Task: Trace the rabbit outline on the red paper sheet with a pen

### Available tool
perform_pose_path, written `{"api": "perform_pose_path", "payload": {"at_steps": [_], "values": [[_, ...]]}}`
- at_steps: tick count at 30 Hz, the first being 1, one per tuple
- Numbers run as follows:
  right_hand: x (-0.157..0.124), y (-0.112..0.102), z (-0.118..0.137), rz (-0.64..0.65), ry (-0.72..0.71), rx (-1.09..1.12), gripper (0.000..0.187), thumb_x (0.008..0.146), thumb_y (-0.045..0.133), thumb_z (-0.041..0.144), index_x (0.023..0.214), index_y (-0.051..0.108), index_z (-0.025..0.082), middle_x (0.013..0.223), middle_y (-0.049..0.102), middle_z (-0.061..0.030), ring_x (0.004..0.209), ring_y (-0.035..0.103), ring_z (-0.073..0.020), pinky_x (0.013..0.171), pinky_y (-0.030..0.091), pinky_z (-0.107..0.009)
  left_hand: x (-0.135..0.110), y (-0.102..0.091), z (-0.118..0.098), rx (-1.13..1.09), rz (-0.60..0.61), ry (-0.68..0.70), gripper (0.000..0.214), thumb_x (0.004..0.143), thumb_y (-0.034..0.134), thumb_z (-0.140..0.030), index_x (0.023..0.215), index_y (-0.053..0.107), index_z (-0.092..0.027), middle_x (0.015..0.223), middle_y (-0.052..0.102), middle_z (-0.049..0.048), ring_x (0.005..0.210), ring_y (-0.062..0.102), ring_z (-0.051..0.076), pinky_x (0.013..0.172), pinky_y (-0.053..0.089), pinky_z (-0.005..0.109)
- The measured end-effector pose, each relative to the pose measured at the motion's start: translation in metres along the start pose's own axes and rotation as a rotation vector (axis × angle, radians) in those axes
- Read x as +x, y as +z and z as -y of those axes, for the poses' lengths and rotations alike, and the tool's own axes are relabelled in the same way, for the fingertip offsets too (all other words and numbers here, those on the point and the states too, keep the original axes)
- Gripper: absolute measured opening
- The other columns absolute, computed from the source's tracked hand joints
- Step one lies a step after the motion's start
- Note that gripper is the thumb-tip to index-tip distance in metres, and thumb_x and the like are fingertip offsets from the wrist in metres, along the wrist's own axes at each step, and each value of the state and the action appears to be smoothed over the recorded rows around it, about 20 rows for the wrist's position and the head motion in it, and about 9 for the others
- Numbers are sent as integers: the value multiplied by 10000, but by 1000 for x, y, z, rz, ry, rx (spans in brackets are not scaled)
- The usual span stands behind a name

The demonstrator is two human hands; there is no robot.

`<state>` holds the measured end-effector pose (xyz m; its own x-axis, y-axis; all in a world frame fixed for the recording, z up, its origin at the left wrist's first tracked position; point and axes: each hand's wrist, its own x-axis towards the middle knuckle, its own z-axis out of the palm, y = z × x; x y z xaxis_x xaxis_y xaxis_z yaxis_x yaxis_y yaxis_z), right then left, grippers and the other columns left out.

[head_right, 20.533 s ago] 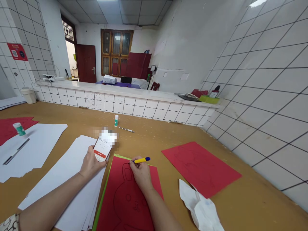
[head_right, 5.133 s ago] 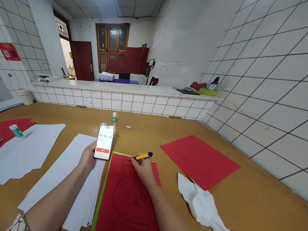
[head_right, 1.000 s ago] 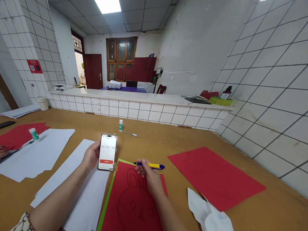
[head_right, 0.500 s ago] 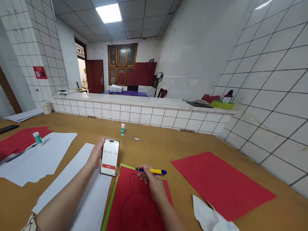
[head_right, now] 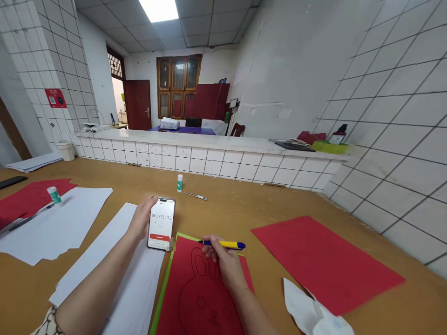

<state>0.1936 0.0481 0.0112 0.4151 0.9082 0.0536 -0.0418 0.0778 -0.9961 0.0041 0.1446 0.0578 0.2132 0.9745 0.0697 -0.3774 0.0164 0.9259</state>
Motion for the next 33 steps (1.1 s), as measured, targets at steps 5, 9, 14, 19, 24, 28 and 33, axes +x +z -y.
{"api": "perform_pose_path", "payload": {"at_steps": [5, 9, 14, 19, 24, 28, 33], "values": [[-6, 2, 1, 10, -5, -43, 364, 567, 654, 521, 673, 630, 174, 531, 583, -14, 499, 476, -123, 493, 359, -258, 2, -1, 2, -14, -7, -25, 404, 551, 669, -529, 567, 501, -162, 496, 505, -40, 436, 459, 95, 448, 336, 205], [-7, 4, 5, 8, -28, -44, 331, 562, 672, 473, 699, 579, 186, 500, 555, 13, 479, 455, -112, 503, 365, -252, 1, 0, 2, -1, -9, -43, 380, 547, 681, -500, 584, 532, -152, 515, 549, -19, 459, 499, 114, 461, 364, 213], [-2, 2, 2, -52, -73, -89, 313, 590, 639, 474, 633, 487, 203, 439, 480, 46, 426, 394, -96, 460, 324, -238, 2, -3, 4, -9, -21, -36, 362, 542, 695, -475, 612, 563, -145, 528, 572, -9, 474, 529, 125, 469, 378, 216], [-2, 1, -3, -49, -76, -169, 311, 610, 600, 485, 603, 461, 207, 433, 451, 49, 416, 374, -98, 447, 300, -242, 2, -6, 5, -2, -26, -25, 359, 565, 680, -480, 571, 536, -151, 494, 552, -23, 443, 507, 109, 445, 355, 200], [-5, 3, -2, -23, -77, -246, 233, 611, 581, 410, 597, 469, 206, 451, 439, 51, 446, 379, -104, 463, 302, -240, 3, -6, 6, 2, -16, -16, 363, 572, 671, -490, 578, 537, -152, 517, 566, -16, 458, 520, 119, 464, 369, 212], [-5, 4, -1, -4, -84, -299, 182, 612, 561, 364, 590, 474, 206, 466, 431, 52, 454, 371, -102, 461, 295, -237, 4, -8, 6, -2, 0, -20, 371, 576, 661, -506, 606, 549, -153, 544, 573, -10, 483, 532, 131, 487, 384, 225], [-4, 2, -2, -20, -94, -324, 158, 626, 525, 351, 593, 462, 210, 459, 435, 50, 454, 386, -109, 467, 309, -240, 4, -9, 6, -16, 4, -15, 389, 584, 650, -528, 601, 528, -159, 534, 546, -24, 476, 507, 120, 473, 367, 216]]}}
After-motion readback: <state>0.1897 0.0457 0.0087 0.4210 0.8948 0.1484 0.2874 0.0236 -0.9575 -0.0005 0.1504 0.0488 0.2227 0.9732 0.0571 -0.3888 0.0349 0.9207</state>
